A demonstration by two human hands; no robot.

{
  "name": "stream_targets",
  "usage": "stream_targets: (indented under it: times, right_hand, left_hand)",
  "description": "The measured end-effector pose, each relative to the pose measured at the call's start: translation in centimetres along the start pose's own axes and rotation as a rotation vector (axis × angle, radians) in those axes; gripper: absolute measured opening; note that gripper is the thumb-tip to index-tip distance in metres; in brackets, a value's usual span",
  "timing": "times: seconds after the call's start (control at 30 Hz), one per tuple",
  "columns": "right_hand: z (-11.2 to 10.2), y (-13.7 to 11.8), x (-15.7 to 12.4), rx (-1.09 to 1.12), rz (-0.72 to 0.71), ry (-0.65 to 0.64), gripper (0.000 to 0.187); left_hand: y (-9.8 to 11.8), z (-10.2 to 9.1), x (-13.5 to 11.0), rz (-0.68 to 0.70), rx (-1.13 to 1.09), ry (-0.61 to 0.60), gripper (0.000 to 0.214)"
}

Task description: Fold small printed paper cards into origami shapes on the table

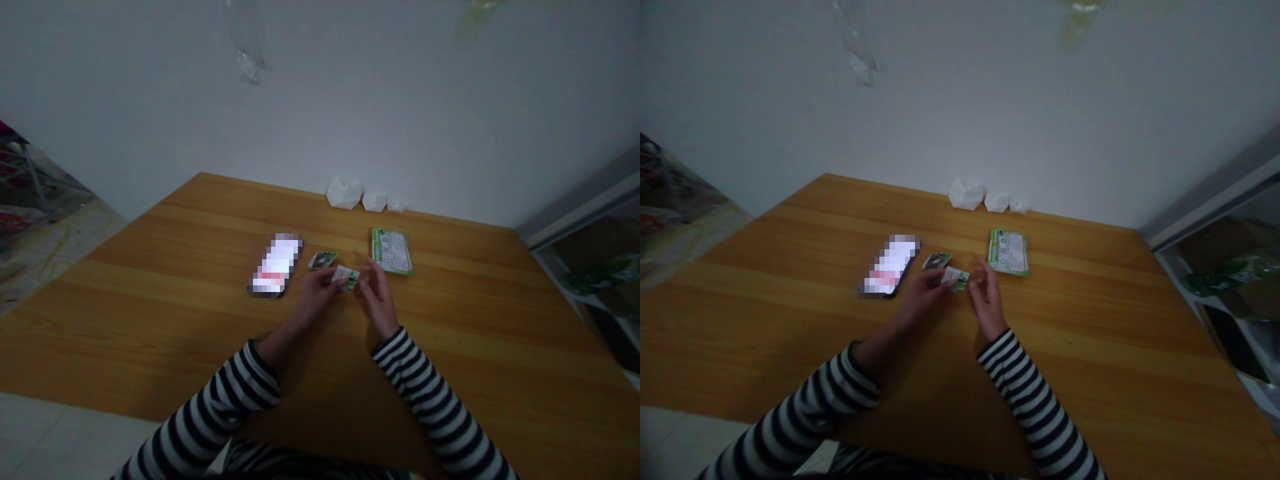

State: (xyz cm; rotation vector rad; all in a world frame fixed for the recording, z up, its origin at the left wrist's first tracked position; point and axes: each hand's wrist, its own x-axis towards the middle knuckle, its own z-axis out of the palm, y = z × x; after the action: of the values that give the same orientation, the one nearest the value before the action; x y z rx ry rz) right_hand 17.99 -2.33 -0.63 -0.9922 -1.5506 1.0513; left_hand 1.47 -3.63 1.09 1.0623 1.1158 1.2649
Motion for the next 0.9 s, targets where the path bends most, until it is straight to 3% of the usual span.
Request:
stream_targets:
  times: [0.07, 0.17, 0.37, 0.6, 0.77, 0.9]
  right_hand:
    - [-1.0, -0.4, 0.2, -0.125, -0.123, 0.013, 0.038]
    - [-2.3, -0.5, 0.7, -0.321, -0.283, -0.203, 0.035]
    - [-2.6, 0.6, 0.8, -0.375, -0.271, -0.380, 0.021]
    - [-2.2, 0.9, 0.8, -0.210, -0.166, -0.419, 0.010]
    - [-2.3, 1.2, 1.1, -0.152, -0.157, -0.284, 0.012]
    - [-2.1, 1.1, 1.2, -0.115, -0.140, -0.261, 0.010]
  left_hand:
    - [0.4, -0.5, 0.1, 0.012, 0.133, -0.010, 0.030]
    - [0.8, -0.9, 0.1, 0.038, 0.341, -0.092, 0.024]
    - [0.5, -1.3, -0.1, 0.060, 0.546, -0.173, 0.028]
    - [-0.6, -0.8, 0.0, 0.061, 0.285, -0.184, 0.034]
    - [-1.2, -0.6, -0.1, -0.152, -0.050, -0.242, 0.070]
    - [-0.9, -0.3, -0.3, -0.285, -0.219, -0.236, 0.067]
